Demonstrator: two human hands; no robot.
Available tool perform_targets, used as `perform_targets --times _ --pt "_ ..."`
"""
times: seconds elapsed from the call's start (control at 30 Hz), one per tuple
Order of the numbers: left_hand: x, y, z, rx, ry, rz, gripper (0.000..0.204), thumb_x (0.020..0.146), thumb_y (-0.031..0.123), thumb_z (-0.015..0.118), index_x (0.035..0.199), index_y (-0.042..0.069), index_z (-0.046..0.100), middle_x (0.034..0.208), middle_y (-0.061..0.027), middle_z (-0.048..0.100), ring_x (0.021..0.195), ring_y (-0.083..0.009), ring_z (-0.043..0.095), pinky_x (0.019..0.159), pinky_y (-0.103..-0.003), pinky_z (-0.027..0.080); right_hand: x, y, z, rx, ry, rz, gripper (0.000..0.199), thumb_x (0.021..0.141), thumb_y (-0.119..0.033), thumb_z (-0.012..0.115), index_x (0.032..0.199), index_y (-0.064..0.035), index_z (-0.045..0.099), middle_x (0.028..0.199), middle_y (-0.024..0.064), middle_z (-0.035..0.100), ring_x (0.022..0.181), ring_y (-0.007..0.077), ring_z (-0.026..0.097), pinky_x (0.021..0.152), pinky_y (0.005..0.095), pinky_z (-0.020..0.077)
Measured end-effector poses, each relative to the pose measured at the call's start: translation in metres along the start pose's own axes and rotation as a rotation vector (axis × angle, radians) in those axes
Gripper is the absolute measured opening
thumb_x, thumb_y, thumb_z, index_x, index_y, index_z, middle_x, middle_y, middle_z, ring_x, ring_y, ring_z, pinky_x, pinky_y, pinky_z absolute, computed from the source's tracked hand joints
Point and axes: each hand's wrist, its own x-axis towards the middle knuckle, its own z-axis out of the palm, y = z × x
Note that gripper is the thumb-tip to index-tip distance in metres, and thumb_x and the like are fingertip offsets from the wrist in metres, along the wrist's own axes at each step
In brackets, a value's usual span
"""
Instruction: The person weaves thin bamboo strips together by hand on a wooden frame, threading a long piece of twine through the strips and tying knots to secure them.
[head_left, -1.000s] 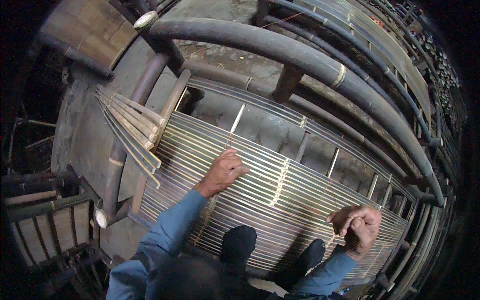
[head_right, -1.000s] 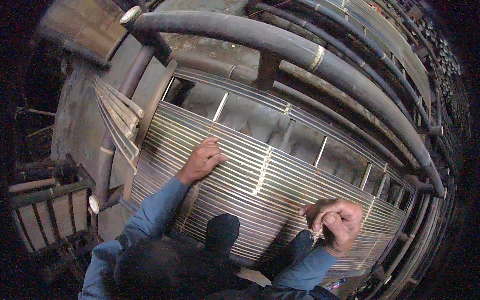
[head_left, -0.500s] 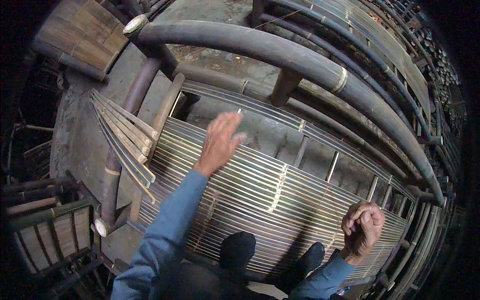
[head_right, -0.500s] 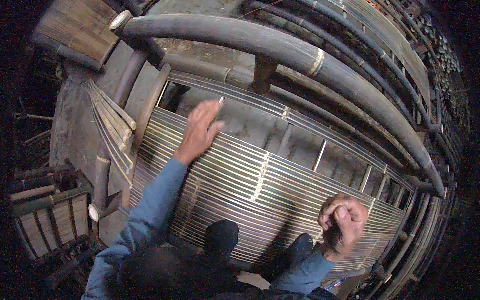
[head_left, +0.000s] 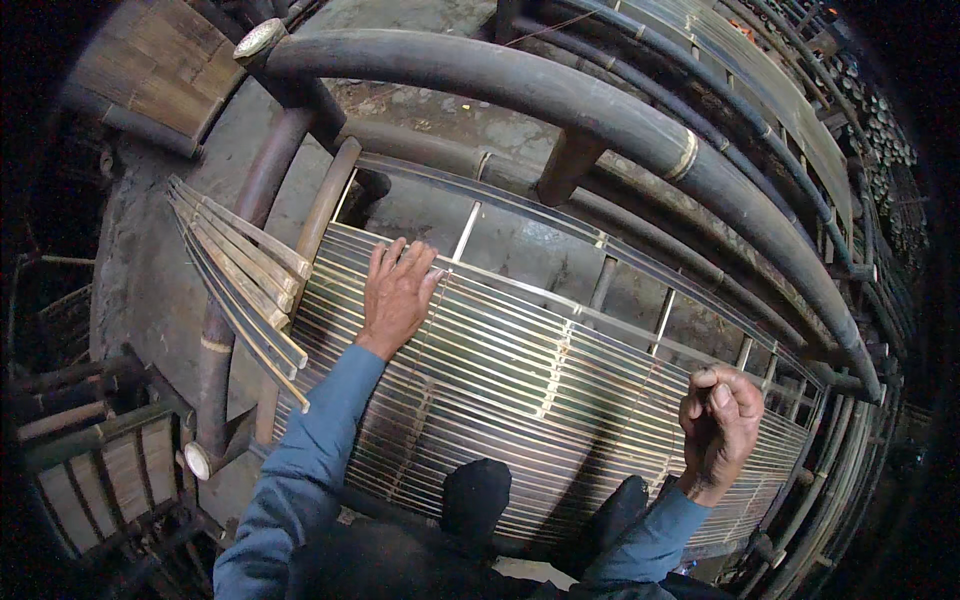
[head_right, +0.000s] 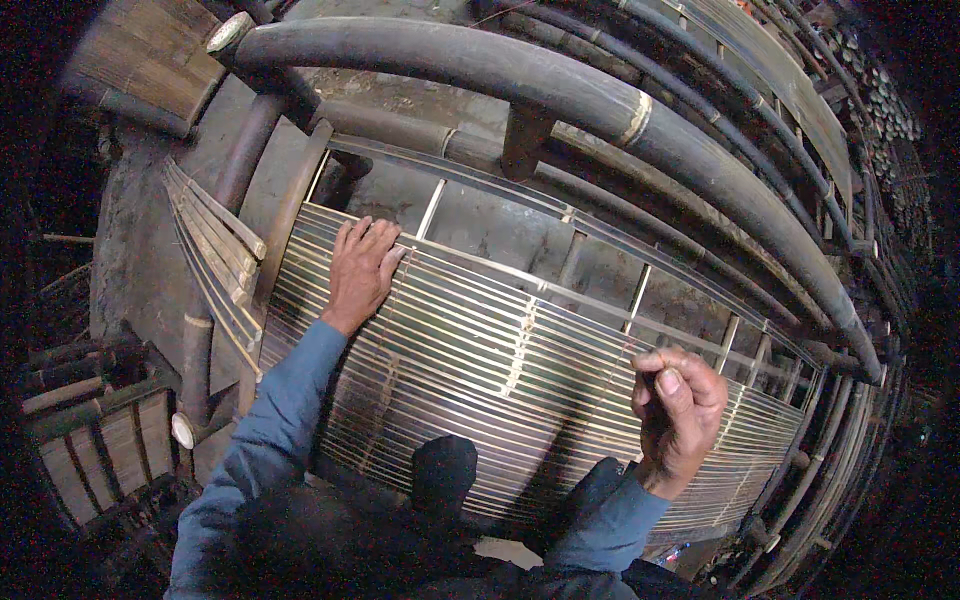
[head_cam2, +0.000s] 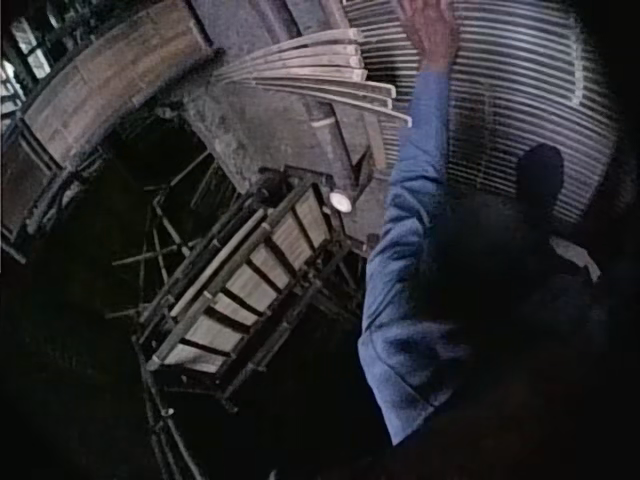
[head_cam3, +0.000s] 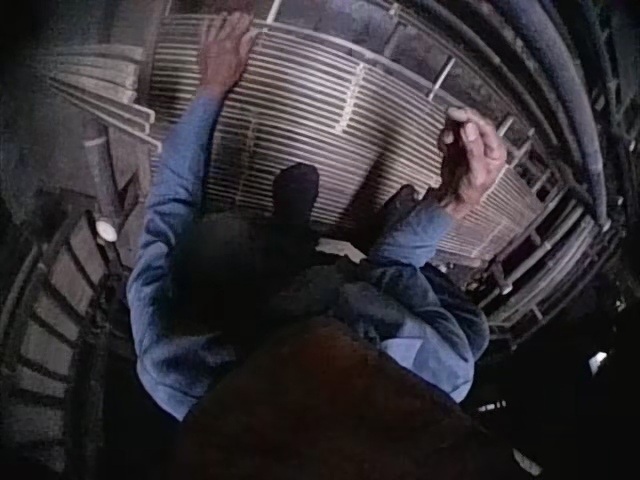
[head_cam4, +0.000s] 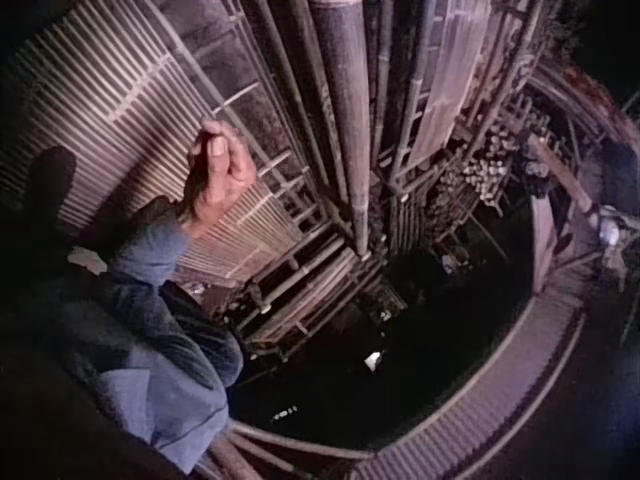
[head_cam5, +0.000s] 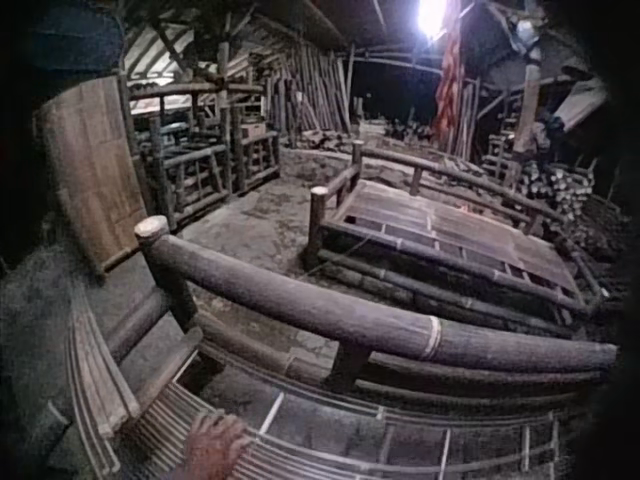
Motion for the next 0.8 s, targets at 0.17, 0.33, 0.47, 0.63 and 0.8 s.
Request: perform_targets --times 0.17,0.33,0.47,0.63,0.8 --pt "0.029 -0.012 -0.005 -0.252 -0.087 -0.045 0.022 0.092 0.024 0.072 0.095 0.003 0.073 0.094 -0.0168 0.069 0.097 -0.0373 0.064 0.096 -0.051 0.047 0.004 0.001 0.001 -0.053 0.004 0.041 0.031 0.092 -0.02 0.071 0.105 0.0079 0.074 0.079 0.008 0.066 0.061 0.0098 0.054 0.048 0.0227 0.0363" --pt "0.04 -0.031 0.01 -0.42 -0.177 -0.087 0.023 0.088 0.024 0.075 0.085 0.002 0.075 0.083 -0.0185 0.069 0.086 -0.0385 0.066 0.081 -0.049 0.05 0.016 0.012 0.033 -0.276 -0.101 0.148 0.033 0.096 -0.016 0.065 0.123 0.0026 0.072 0.077 0.0007 0.06 0.061 0.0067 0.046 0.053 0.0227 0.0336" --pt "0.037 -0.043 0.012 -0.482 -0.181 -0.067 0.025 0.091 0.025 0.073 0.086 0.0 0.073 0.084 -0.0196 0.066 0.085 -0.0411 0.063 0.078 -0.049 0.048 0.055 0.074 0.086 -0.349 -0.46 0.101 0.029 0.101 -0.003 0.056 0.127 0.0015 0.067 0.075 0.0044 0.058 0.073 0.0115 0.056 0.071 0.0298 0.0483" --pt "0.041 -0.037 0.011 -0.536 -0.216 -0.115 0.024 0.09 0.025 0.072 0.091 0.001 0.075 0.089 -0.0189 0.07 0.088 -0.0392 0.067 0.081 -0.048 0.051 0.113 0.134 0.153 -0.536 -0.517 0.022 0.009 0.098 -0.006 0.06 0.099 0.0012 0.065 0.081 0.0176 0.067 0.077 0.0283 0.07 0.074 0.044 0.0539" --pt "0.067 -0.03 0.011 -0.42 -0.44 -0.41 0.03 0.088 0.03 0.067 0.111 0.016 0.08 0.11 -0.0163 0.076 0.105 -0.0354 0.071 0.093 -0.044 0.054 0.156 0.239 0.189 -1.161 -0.515 0.048 0.022 0.091 -0.021 0.071 0.099 0.0002 0.071 0.099 0.025 0.073 0.094 0.0443 0.071 0.081 0.055 0.0553"
